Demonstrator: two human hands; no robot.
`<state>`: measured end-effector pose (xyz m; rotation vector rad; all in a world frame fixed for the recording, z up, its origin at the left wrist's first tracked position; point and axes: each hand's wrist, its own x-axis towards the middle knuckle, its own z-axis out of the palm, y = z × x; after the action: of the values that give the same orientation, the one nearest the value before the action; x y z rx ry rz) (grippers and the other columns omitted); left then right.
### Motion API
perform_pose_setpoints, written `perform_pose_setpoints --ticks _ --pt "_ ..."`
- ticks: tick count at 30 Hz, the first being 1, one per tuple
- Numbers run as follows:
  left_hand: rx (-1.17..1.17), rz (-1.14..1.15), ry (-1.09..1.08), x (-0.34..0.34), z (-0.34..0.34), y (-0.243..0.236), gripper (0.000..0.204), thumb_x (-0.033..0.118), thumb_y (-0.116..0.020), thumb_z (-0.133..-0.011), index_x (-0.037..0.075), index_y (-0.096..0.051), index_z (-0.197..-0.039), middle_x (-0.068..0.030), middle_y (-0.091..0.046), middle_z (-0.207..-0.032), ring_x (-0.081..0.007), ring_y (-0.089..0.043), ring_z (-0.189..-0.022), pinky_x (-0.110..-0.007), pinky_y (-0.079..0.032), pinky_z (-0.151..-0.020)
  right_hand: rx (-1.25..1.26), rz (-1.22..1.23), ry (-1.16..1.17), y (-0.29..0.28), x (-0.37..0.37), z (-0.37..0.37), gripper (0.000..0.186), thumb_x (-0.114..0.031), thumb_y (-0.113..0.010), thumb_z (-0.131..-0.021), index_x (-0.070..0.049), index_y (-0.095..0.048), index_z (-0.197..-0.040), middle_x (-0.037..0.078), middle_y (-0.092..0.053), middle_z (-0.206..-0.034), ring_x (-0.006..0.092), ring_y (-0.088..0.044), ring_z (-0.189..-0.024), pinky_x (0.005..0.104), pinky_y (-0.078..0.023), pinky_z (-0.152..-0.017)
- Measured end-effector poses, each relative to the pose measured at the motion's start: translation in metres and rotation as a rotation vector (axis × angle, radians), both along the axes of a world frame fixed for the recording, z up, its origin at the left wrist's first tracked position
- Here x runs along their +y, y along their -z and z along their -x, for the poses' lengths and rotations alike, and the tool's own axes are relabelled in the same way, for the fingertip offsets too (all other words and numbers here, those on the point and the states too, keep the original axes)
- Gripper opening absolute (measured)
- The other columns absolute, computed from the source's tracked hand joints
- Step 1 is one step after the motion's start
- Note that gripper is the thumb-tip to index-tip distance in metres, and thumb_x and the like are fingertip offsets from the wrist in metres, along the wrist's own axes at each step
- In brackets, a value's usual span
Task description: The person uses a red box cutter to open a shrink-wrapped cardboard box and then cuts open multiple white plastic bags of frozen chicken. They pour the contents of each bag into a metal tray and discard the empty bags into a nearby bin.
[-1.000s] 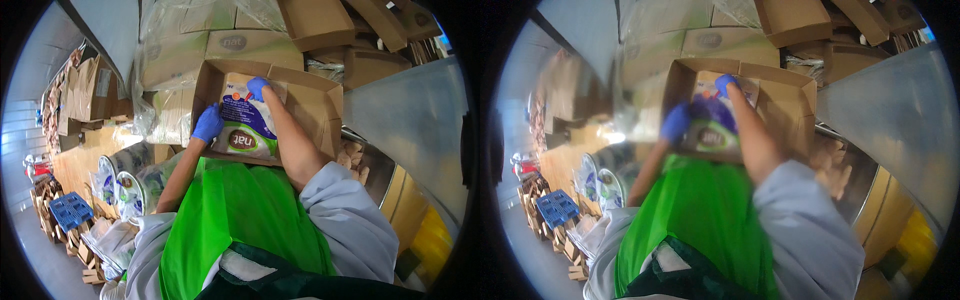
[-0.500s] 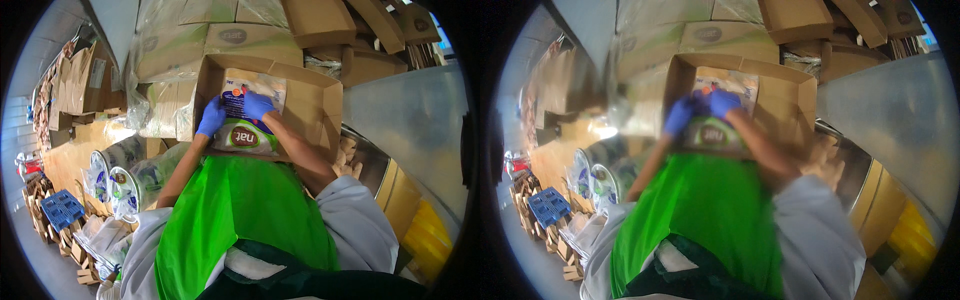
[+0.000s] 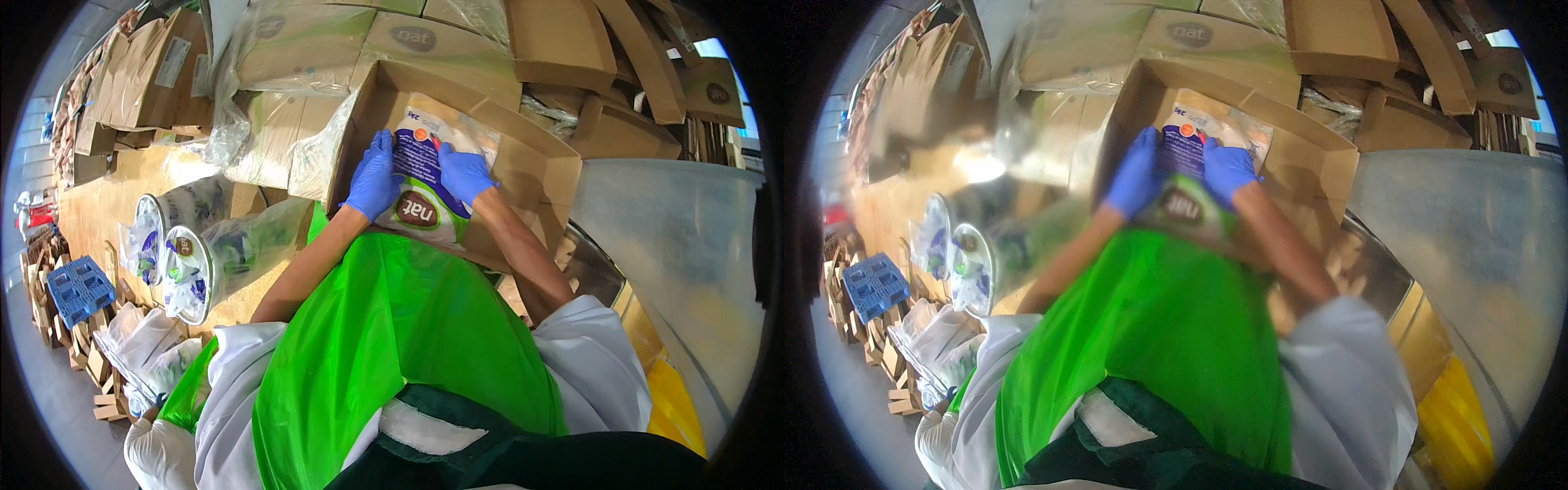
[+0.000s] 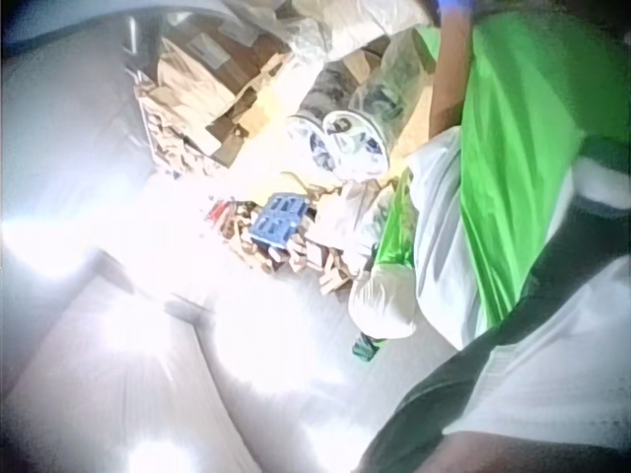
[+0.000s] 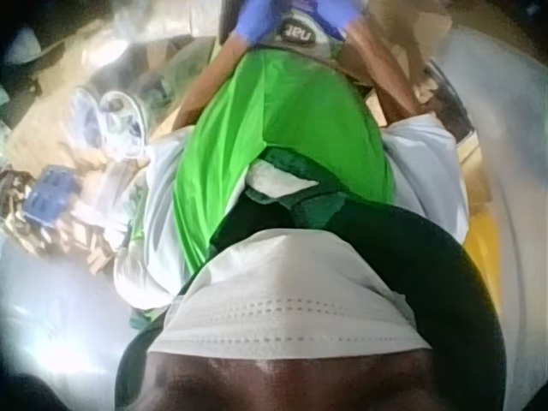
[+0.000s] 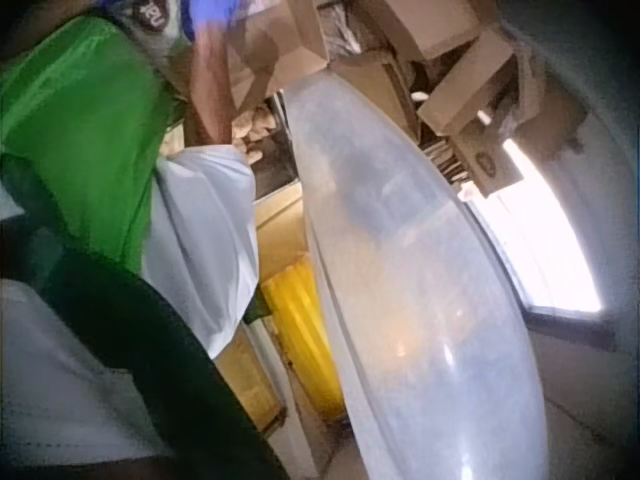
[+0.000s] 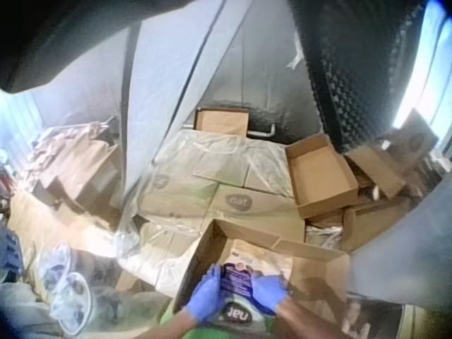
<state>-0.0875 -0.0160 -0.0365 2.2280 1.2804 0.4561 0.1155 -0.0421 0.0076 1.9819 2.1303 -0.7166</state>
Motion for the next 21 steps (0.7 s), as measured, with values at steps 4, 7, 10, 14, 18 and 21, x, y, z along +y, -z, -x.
perform_pose_setpoints --ticks 4,7,10,14,18,21 --pt "0.1 0.091 -0.013 0.006 -0.005 0.002 0.083 0.006 -0.067 -0.069 -0.008 -0.024 -0.139 -0.0316 -0.036 -0.138 -0.0442 -0.045 -0.12 -0.045 -0.04 -0.1 -0.017 -0.001 0.019 0.008 -0.001 -0.002 0.03 -0.012 -0.042 -0.088 0.009 -0.05 -0.107 0.031 -0.063 -0.09 0.0443 -0.064 -0.083 0.0514 -0.05 -0.076" --pt "0.154 0.057 -0.025 0.014 -0.008 0.01 0.087 0.009 -0.069 -0.067 -0.007 -0.023 -0.139 -0.0305 -0.038 -0.135 -0.0436 -0.046 -0.119 -0.045 -0.042 -0.099 0.012 0.034 0.119 0.013 -0.027 -0.002 0.028 -0.013 -0.042 -0.088 0.007 -0.054 -0.104 0.031 -0.063 -0.09 0.0437 -0.065 -0.079 0.0511 -0.051 -0.074" --pt "0.166 0.1 -0.006 0.024 -0.018 0.017 0.091 0.011 -0.072 -0.065 -0.007 -0.022 -0.139 -0.0284 -0.039 -0.133 -0.0428 -0.047 -0.118 -0.045 -0.043 -0.098 -0.074 -0.105 0.067 0.055 -0.062 -0.021 0.025 -0.013 -0.048 -0.083 0.006 -0.052 -0.098 0.026 -0.064 -0.071 0.0405 -0.066 -0.064 0.05 -0.052 -0.059" --pt "0.244 -0.06 0.037 0.026 -0.021 0.003 0.095 0.011 -0.075 -0.061 -0.007 -0.023 -0.139 -0.028 -0.039 -0.134 -0.0429 -0.046 -0.119 -0.046 -0.042 -0.1 -0.125 0.039 0.033 0.025 -0.097 -0.022 0.026 -0.016 -0.049 -0.083 0.004 -0.056 -0.097 0.024 -0.066 -0.075 0.0378 -0.066 -0.066 0.0465 -0.052 -0.059" --pt "0.094 -0.335 0.42 0.022 -0.047 -0.023 0.076 0.005 -0.07 -0.064 -0.003 -0.039 -0.132 -0.0247 -0.048 -0.124 -0.0413 -0.05 -0.112 -0.045 -0.042 -0.097 0.098 0.231 0.143 0.006 -0.136 -0.035 0.026 -0.022 -0.049 -0.085 0.0 -0.06 -0.094 0.02 -0.067 -0.079 0.0335 -0.067 -0.069 0.0438 -0.051 -0.061" --pt "-0.038 -0.211 0.821 0.003 -0.066 0.003 0.056 0.006 -0.066 -0.067 0.001 -0.051 -0.121 -0.0231 -0.052 -0.115 -0.0392 -0.054 -0.105 -0.045 -0.043 -0.092 0.281 0.471 0.208 0.012 -0.135 -0.044 0.021 -0.021 -0.051 -0.086 -0.005 -0.064 -0.09 0.016 -0.067 -0.079 0.0259 -0.065 -0.067 0.0389 -0.051 -0.059"
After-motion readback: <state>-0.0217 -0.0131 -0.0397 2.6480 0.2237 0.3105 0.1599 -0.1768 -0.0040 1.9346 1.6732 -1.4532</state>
